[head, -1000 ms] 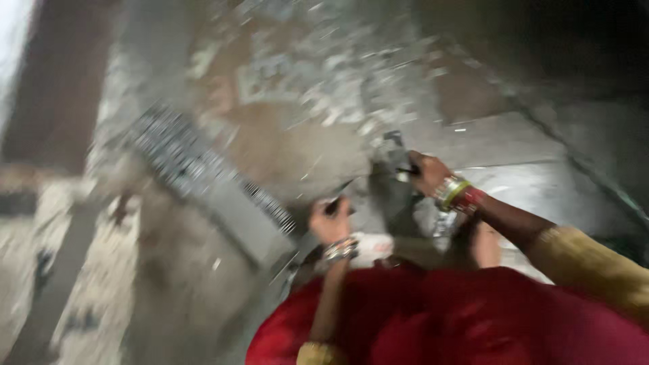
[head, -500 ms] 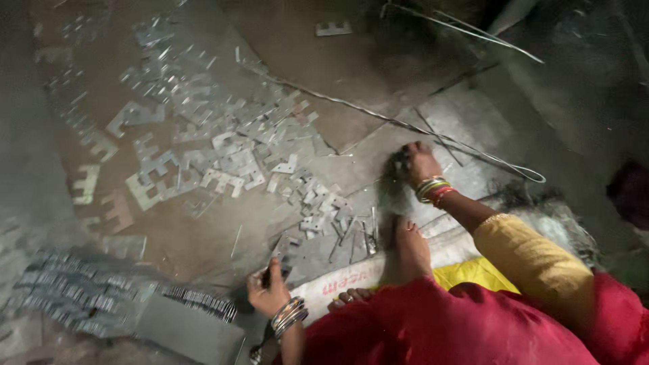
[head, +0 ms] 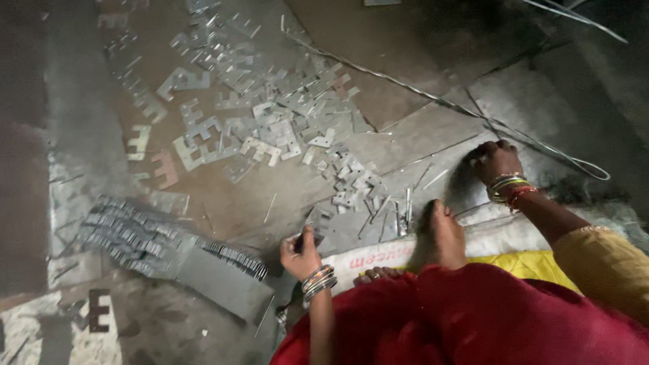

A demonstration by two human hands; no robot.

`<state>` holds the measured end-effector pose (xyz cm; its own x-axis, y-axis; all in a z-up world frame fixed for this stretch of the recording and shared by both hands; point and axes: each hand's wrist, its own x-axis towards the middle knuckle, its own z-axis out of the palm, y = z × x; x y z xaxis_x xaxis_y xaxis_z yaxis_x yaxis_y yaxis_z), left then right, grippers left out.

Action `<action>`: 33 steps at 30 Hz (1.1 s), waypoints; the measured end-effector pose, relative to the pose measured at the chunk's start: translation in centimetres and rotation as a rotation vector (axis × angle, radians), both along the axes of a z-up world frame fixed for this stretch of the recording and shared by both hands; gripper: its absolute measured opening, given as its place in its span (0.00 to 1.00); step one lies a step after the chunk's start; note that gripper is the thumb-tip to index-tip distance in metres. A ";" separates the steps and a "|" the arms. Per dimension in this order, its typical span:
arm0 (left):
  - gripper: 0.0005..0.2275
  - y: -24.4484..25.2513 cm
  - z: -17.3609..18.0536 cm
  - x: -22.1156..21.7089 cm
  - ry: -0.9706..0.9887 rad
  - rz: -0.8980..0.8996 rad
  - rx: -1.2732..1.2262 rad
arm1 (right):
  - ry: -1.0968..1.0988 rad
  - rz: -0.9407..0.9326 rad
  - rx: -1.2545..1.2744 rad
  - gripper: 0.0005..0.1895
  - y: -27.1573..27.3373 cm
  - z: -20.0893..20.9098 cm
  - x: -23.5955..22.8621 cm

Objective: The person sits on the floor and sorts metal brackets by picking them up from a pile, stacking them, and occasionally using a hammer to tap them into alignment. The person then places the stacked brackets onto a nearby metal sheet.

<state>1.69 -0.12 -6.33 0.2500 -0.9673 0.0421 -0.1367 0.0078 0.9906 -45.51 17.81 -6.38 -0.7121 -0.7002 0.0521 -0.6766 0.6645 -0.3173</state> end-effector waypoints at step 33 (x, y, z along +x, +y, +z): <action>0.11 1.2 2.7 -1.2 0.167 -0.069 0.008 | -0.051 0.341 0.001 0.08 -12.0 5.6 9.0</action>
